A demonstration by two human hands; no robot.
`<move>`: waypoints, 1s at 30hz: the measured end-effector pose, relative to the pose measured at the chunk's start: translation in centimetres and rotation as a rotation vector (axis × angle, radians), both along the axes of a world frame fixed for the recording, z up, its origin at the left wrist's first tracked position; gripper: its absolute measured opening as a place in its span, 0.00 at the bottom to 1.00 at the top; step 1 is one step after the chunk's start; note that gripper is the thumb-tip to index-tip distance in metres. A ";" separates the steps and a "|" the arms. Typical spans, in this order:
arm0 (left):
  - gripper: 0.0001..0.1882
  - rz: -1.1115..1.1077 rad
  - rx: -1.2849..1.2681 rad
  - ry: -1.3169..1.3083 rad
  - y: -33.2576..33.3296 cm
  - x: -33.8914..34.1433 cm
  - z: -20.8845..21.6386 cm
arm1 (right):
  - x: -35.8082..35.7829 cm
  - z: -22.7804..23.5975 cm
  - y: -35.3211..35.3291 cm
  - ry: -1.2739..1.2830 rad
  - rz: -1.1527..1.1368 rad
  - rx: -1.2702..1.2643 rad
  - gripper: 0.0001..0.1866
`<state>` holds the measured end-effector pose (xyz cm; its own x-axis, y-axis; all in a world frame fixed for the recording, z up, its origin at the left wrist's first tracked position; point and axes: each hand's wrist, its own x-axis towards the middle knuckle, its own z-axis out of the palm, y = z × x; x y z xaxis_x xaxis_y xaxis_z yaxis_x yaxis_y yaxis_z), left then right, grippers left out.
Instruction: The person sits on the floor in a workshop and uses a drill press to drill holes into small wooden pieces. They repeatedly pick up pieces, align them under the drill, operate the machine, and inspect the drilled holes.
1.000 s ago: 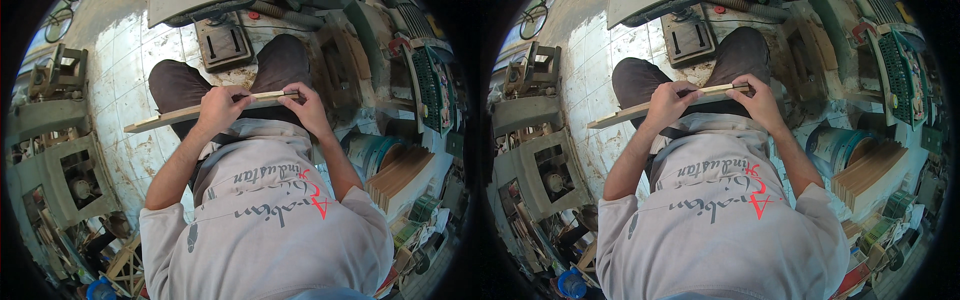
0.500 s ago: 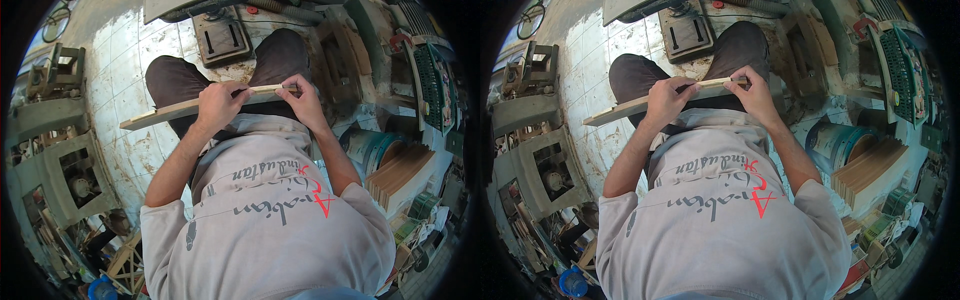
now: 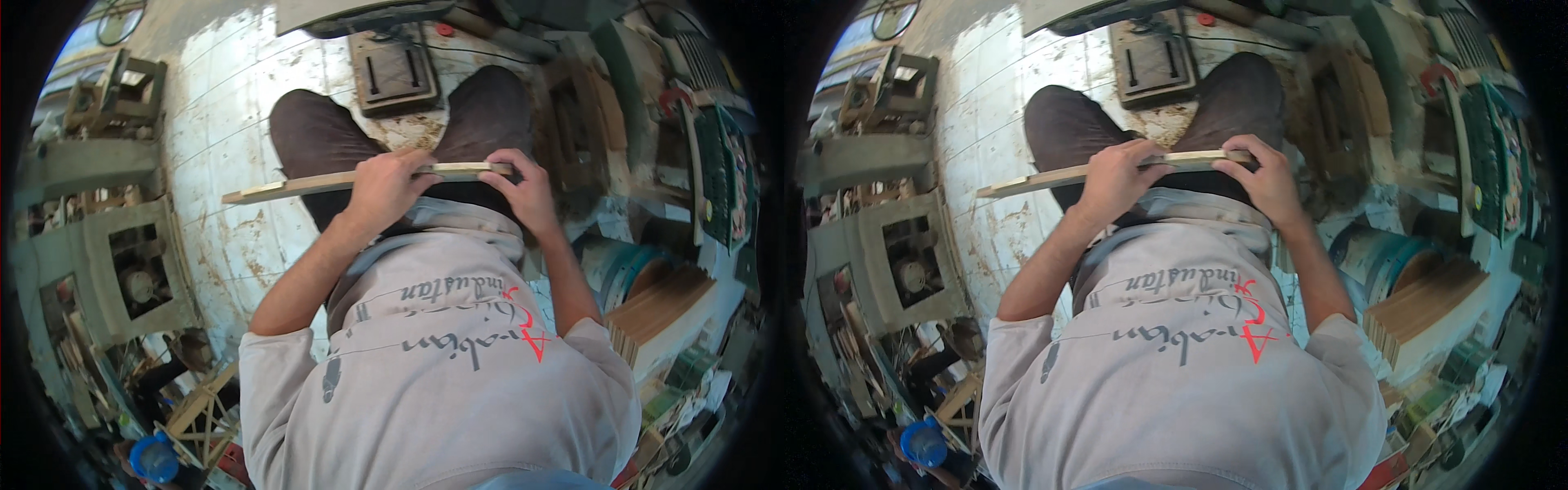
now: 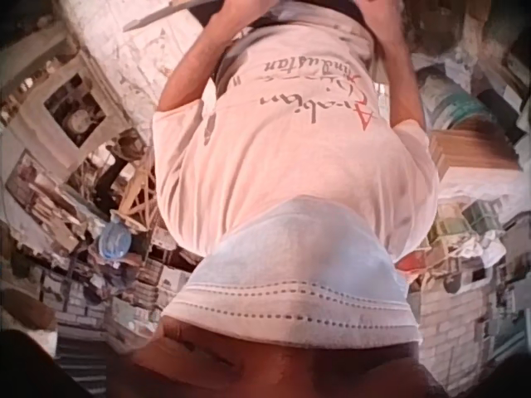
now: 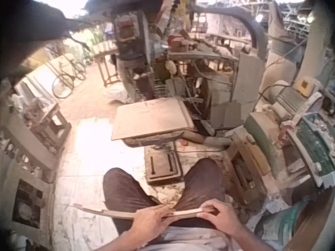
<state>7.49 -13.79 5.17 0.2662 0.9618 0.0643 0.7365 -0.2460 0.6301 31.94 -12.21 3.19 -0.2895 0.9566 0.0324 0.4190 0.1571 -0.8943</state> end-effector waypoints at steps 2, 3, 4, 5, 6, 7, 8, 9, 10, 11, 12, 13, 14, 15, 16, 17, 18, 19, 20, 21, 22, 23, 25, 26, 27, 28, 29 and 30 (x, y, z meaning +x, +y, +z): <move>0.11 -0.016 -0.004 0.050 -0.4 -0.5 0.6 | 0.2 0.3 0.3 -0.033 0.086 0.027 0.17; 0.11 -0.027 -0.011 0.073 -0.6 -0.9 0.8 | 0.4 0.1 0.2 -0.057 0.103 0.023 0.17; 0.12 -0.032 -0.020 0.144 -0.7 -1.5 0.4 | 0.8 0.2 0.2 -0.085 0.119 0.024 0.17; 0.12 -0.030 -0.017 0.169 -1.1 -2.6 0.1 | 0.9 0.1 0.3 -0.114 0.134 0.024 0.17; 0.12 -0.037 -0.009 0.184 -1.2 -3.3 0.2 | 1.2 0.0 0.5 -0.107 0.150 -0.004 0.18; 0.12 -0.046 -0.001 0.200 -1.3 -3.9 0.3 | 1.3 -0.2 0.6 -0.100 0.165 -0.032 0.19; 0.13 -0.023 -0.067 0.208 -1.4 -4.4 0.6 | 1.2 -0.3 0.9 -0.095 0.177 -0.061 0.20; 0.13 0.000 -0.064 0.191 -1.1 -4.8 1.2 | 1.0 -0.1 1.3 0.010 0.150 -0.054 0.23; 0.13 0.022 -0.061 0.172 -0.8 -5.4 1.8 | 0.6 0.3 1.7 0.115 0.123 -0.047 0.26; 0.13 0.042 -0.057 0.154 -0.5 -6.0 2.5 | 0.5 0.6 2.2 0.221 0.096 -0.040 0.28; 0.12 0.115 -0.036 0.116 -0.1 -6.6 3.9 | 0.5 0.7 3.1 0.230 0.070 0.005 0.35; 0.12 0.174 0.034 0.042 0.4 -7.1 4.7 | 0.6 1.2 3.9 0.323 0.032 0.002 0.35; 0.12 0.196 0.112 0.018 1.2 -7.9 5.8 | 0.6 1.7 4.8 0.417 -0.004 0.001 0.35; 0.12 0.228 0.193 -0.005 1.9 -8.4 7.1 | 0.4 2.2 5.9 0.515 -0.028 0.001 0.35; 0.12 0.213 0.262 0.018 2.4 -8.6 8.2 | 0.2 3.1 6.7 0.508 -0.007 0.001 0.32; 0.12 0.200 0.331 0.041 2.8 -8.7 9.4 | -0.2 4.1 7.6 0.631 0.008 -0.132 0.33; 0.12 0.191 0.401 0.066 3.2 -8.7 10.1 | -0.8 5.1 8.5 0.754 0.031 -0.267 0.35; 0.13 0.117 0.508 0.124 3.8 -8.7 10.1 | -1.2 5.8 9.6 0.873 0.057 -0.405 0.37; 0.14 0.044 0.614 0.184 4.6 -8.7 9.9 | -1.5 5.6 11.0 0.872 0.130 -0.554 0.44; 0.16 -0.030 0.715 0.246 5.2 -8.6 9.7 | -1.9 5.5 12.1 0.967 0.294 -0.779 0.44; 0.14 -0.100 0.712 0.258 5.4 -8.4 9.7 | -2.4 5.4 12.8 0.942 0.418 -0.914 0.44; 0.13 -0.175 0.731 0.299 5.6 -8.0 9.7 | -3.2 5.3 13.2 0.908 0.542 -1.048 0.44; 0.12 -0.306 0.803 0.301 5.8 -7.7 8.7 | -5.2 4.8 12.7 0.751 0.630 -1.069 0.40; 0.12 -0.337 0.824 0.288 5.9 -7.5 8.1 | -5.7 4.9 12.2 0.699 0.549 -1.085 0.34; 0.13 -0.374 0.847 0.274 6.0 -7.3 7.4 | -6.2 4.4 11.8 0.731 0.569 -1.111 0.30; 0.12 -0.431 0.821 0.247 6.1 -7.5 6.0 | -7.0 5.4 11.3 0.678 0.609 -1.025 0.29; 0.13 -0.399 0.808 0.221 6.2 -7.6 5.0 | -7.6 6.3 11.0 0.627 0.647 -0.936 0.28; 0.15 -0.368 0.794 0.194 6.3 -7.6 4.4 | -7.8 6.2 11.0 0.617 0.621 -0.914 0.27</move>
